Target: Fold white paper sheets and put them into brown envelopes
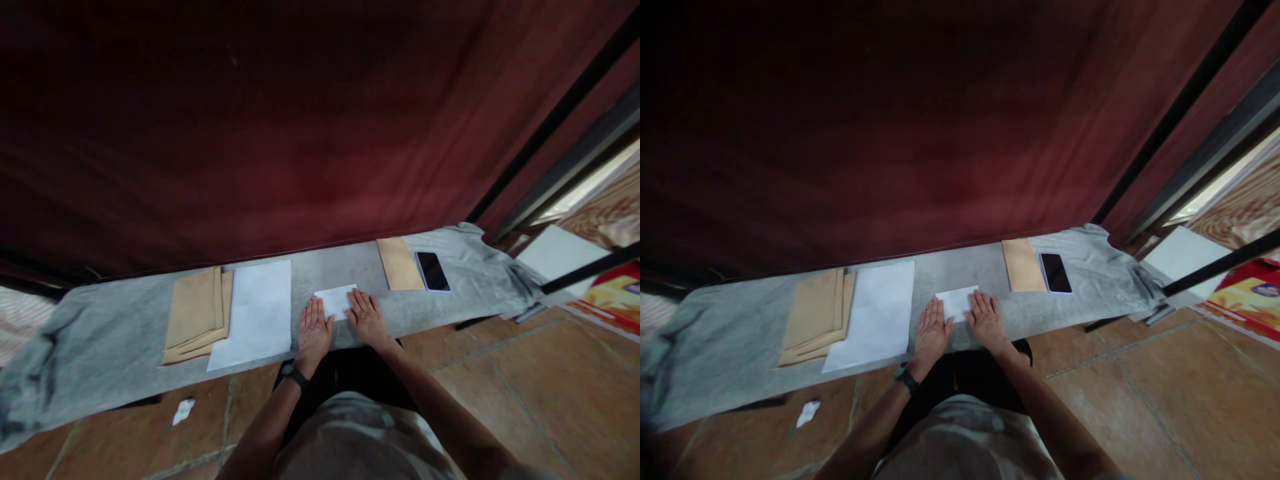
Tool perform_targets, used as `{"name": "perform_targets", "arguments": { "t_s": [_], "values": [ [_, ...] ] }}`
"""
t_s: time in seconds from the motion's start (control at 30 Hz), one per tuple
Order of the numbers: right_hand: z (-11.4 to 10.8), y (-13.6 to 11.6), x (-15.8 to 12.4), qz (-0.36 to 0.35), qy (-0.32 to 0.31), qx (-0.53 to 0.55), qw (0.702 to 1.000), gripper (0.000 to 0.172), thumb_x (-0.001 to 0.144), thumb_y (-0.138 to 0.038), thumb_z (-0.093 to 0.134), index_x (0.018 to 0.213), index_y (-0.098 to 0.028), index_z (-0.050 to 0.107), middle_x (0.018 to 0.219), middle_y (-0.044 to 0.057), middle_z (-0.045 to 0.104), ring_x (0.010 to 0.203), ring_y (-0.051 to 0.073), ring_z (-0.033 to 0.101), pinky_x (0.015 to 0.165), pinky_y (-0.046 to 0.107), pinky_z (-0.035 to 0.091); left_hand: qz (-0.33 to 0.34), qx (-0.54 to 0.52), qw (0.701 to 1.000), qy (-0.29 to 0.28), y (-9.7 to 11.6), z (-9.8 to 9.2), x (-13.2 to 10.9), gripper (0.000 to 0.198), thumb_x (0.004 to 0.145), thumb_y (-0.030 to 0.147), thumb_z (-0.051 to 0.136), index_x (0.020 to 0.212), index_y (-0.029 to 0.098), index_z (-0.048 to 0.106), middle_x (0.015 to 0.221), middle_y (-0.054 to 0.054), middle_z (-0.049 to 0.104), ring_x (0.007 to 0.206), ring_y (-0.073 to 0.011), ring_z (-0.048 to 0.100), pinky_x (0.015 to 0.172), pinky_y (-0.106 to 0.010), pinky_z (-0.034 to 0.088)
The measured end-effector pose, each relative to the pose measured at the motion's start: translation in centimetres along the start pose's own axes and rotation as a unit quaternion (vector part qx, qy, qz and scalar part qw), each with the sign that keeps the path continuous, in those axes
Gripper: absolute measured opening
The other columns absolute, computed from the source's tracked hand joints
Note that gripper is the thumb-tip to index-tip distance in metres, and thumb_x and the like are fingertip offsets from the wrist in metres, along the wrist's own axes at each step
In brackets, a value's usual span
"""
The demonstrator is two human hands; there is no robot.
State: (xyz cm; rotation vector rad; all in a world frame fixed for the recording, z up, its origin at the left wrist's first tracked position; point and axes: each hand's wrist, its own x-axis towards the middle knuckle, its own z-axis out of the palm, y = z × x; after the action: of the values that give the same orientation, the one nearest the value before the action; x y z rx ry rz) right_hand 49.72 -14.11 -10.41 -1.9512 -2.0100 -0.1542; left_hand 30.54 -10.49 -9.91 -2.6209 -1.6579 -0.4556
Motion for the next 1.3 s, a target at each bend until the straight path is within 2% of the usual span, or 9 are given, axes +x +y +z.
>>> {"name": "perform_targets", "arguments": {
  "t_s": [0.1,0.3,0.37,0.53,0.63,0.8,1.07,1.2,1.3],
  "values": [
    [-0.1,0.5,-0.5,0.003,-0.002,-0.002,1.000,0.054,0.106,-0.039,0.040,0.153,-0.014,0.043,0.157,0.013,0.046,0.143,0.029,0.044,0.120,0.049,0.026,0.003,0.001,1.000,0.003,0.0,-0.5,-1.0,0.061,0.104,0.038,0.034,0.156,0.006,0.033,0.159,-0.020,0.039,0.151,-0.0295,0.033,0.121,-0.049,0.035],
    [-0.3,0.4,-0.5,0.014,-0.011,-0.003,1.000,0.053,0.105,-0.036,0.041,0.153,-0.013,0.043,0.156,0.014,0.046,0.144,0.030,0.041,0.120,0.051,0.027,0.082,-0.003,0.996,-0.017,2.8,-0.8,-2.7,0.062,0.103,0.040,0.040,0.156,0.009,0.033,0.163,-0.017,0.034,0.152,-0.0288,0.031,0.122,-0.049,0.034],
    [-0.5,0.1,-0.5,0.016,-0.006,0.006,1.000,0.052,0.105,-0.034,0.039,0.153,-0.012,0.044,0.156,0.014,0.047,0.144,0.030,0.042,0.120,0.050,0.027,0.096,0.002,0.995,-0.025,3.0,-0.8,-3.1,0.065,0.102,0.043,0.043,0.155,0.006,0.034,0.162,-0.019,0.035,0.152,-0.0300,0.030,0.122,-0.049,0.034],
    [-1.1,-2.2,-1.7,-0.056,-0.013,0.043,0.997,0.050,0.106,-0.033,0.037,0.151,-0.014,0.046,0.157,0.012,0.046,0.146,0.025,0.040,0.122,0.046,0.027,0.164,0.001,0.985,-0.046,0.9,-1.3,-3.9,0.065,0.100,0.042,0.046,0.152,0.004,0.037,0.161,-0.022,0.036,0.153,-0.0305,0.028,0.122,-0.048,0.034],
    [-1.3,-3.2,-3.0,-0.087,-0.031,0.048,0.995,0.051,0.106,-0.035,0.041,0.152,-0.014,0.044,0.158,0.013,0.045,0.147,0.025,0.039,0.121,0.048,0.028,0.176,-0.007,0.983,-0.054,-0.4,-2.0,-3.9,0.058,0.102,0.037,0.041,0.151,0.006,0.038,0.159,-0.020,0.039,0.151,-0.0291,0.032,0.121,-0.048,0.036],
    [-1.4,-3.5,-3.8,-0.088,-0.023,0.045,0.995,0.052,0.106,-0.032,0.039,0.153,-0.012,0.041,0.158,0.014,0.043,0.147,0.026,0.038,0.122,0.050,0.027,0.190,-0.024,0.980,-0.054,-0.4,-2.5,-2.8,0.053,0.102,0.028,0.035,0.152,0.007,0.038,0.160,-0.019,0.040,0.151,-0.0261,0.034,0.122,-0.048,0.034],
    [-1.7,-2.0,-3.1,-0.070,-0.038,0.058,0.995,0.047,0.106,-0.028,0.038,0.150,-0.016,0.047,0.156,0.011,0.047,0.146,0.023,0.041,0.121,0.046,0.028,0.135,-0.024,0.990,-0.016,1.3,-1.1,-3.1,0.058,0.100,0.024,0.036,0.156,0.007,0.030,0.161,-0.018,0.037,0.152,-0.0258,0.031,0.122,-0.048,0.034],
    [-1.7,-0.5,-3.2,-0.048,-0.026,0.047,0.997,0.049,0.106,-0.030,0.038,0.152,-0.014,0.045,0.156,0.012,0.048,0.145,0.024,0.042,0.122,0.045,0.027,0.105,-0.026,0.994,-0.004,1.5,-1.2,-3.0,0.055,0.101,0.026,0.036,0.153,0.008,0.037,0.156,-0.018,0.045,0.148,-0.0265,0.038,0.121,-0.049,0.037],
    [-1.5,-0.1,-3.5,-0.047,-0.019,0.042,0.998,0.048,0.106,-0.030,0.038,0.151,-0.014,0.046,0.156,0.012,0.048,0.145,0.024,0.043,0.122,0.046,0.027,0.090,-0.028,0.996,-0.008,2.0,-1.1,-1.3,0.051,0.102,0.027,0.036,0.149,0.009,0.045,0.154,-0.017,0.049,0.146,-0.0267,0.042,0.122,-0.049,0.035]
  ]
}}
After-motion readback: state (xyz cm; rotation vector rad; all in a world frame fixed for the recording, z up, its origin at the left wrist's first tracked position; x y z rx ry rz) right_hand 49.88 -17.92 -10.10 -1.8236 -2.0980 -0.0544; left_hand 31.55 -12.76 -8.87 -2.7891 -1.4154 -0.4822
